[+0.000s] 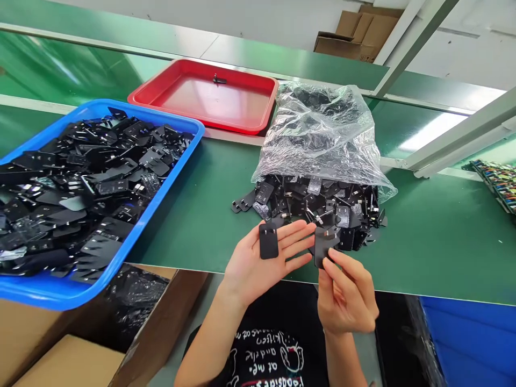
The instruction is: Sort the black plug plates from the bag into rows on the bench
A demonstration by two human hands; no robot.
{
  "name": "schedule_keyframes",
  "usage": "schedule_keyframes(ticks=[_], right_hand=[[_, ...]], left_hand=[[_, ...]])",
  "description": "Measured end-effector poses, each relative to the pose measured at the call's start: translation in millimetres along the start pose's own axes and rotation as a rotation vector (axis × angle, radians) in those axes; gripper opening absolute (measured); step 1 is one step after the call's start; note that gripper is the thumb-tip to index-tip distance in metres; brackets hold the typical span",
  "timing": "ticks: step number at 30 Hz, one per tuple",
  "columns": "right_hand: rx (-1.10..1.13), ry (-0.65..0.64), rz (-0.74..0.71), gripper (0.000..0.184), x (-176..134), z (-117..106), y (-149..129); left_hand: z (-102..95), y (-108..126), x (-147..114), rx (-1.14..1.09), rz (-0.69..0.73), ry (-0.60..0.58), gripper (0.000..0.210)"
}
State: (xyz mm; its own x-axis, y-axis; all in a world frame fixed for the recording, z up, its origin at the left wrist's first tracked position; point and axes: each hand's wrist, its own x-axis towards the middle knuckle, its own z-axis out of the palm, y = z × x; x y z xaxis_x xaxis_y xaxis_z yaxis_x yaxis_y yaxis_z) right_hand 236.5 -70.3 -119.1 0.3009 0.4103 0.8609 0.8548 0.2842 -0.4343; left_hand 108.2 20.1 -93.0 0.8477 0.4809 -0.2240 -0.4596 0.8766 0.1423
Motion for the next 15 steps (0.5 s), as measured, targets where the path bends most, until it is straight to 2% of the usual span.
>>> schedule_keyframes(ticks=[4,6,8,10,15], right_hand=[[0.035,-0.127,-0.090,0.028,0.8,-1.9,-0.6],[0.028,-0.196,-0.111,0.023,1.3,-2.8,0.5],[0.024,-0.206,-0.093,0.022,0.5,-4.4,2.7],[0.038,-0.189,-0.053,0.028,-1.1,-6.8,5.8],[0.190,-0.242,0.093,0.059,-1.6,-12.6,10.1]], left_hand=[[4.3,-1.7,-5.4,-0.001,-0.095,-0.102,0.067],[6.6,-2.8,-6.7,0.008,-0.100,-0.118,0.067],[8.2,-3.6,-7.2,0.023,-0.107,-0.116,0.067],[9.6,-3.9,-7.5,0.044,-0.128,-0.123,0.069],[13.9,-3.7,-8.0,0.103,-0.155,-0.188,0.067]])
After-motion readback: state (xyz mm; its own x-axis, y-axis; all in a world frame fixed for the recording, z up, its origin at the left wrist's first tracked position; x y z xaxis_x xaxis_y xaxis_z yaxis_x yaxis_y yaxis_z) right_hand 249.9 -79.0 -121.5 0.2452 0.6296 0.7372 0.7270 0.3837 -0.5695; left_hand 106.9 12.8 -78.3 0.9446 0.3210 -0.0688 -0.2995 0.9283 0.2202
